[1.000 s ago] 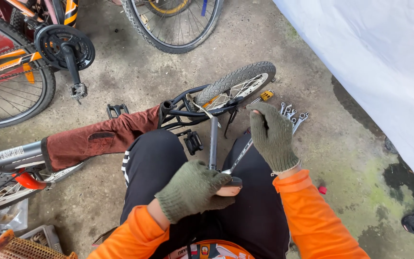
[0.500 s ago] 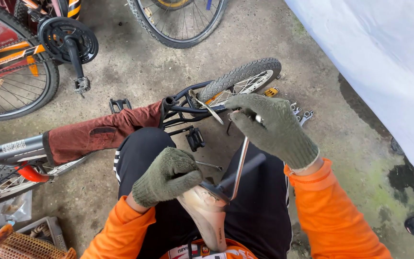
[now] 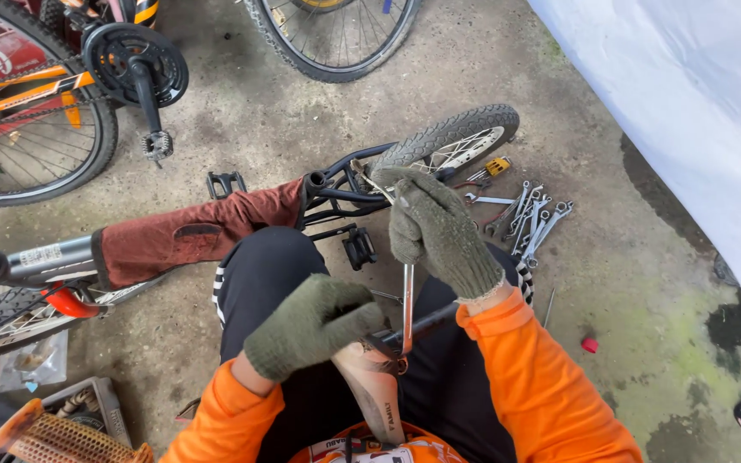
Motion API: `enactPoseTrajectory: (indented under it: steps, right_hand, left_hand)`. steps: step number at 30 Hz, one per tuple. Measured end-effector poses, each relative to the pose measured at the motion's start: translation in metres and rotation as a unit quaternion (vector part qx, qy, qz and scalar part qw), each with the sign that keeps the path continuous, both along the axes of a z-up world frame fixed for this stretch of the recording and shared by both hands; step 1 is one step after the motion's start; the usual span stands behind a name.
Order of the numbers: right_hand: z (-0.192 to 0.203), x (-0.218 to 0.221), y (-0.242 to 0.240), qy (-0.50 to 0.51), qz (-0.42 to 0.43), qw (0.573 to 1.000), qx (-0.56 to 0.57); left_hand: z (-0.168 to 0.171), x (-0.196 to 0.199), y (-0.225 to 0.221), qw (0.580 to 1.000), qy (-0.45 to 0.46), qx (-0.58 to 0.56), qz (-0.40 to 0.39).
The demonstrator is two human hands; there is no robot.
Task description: Adjusting the height and angle of a bicycle seat using a wrench
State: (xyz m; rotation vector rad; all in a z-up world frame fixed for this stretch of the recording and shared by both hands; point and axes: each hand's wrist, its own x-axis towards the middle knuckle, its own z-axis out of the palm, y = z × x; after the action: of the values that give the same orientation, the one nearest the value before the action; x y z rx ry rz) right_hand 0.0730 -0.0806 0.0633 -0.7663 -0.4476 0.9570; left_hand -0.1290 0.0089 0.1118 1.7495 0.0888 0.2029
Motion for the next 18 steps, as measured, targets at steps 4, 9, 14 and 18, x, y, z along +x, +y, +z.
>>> enactPoseTrajectory:
  steps: [4, 9, 14, 18]
  right_hand:
    - [0.018, 0.011, -0.007, -0.288, 0.067, 0.951, 0.091]
    - [0.032, 0.019, 0.003, -0.584, -0.054, 0.809, -0.031]
    - [-0.017, 0.018, 0.016, -0.098, 0.102, 0.987, -0.079]
    - [-0.043, 0.018, 0.026, 0.103, 0.144, 0.984, -0.006]
  left_hand:
    - [-0.018, -0.005, -0.001, 0.999, -0.041, -0.014, -0.010]
    - [-0.063, -0.005, 0.008, 0.999, -0.045, -0.024, -0.010]
    - [-0.043, -0.001, 0.002, 0.984, 0.099, 0.139, 0.055]
    - [-0.092, 0.006, -0.003, 0.935, 0.142, 0.318, 0.071]
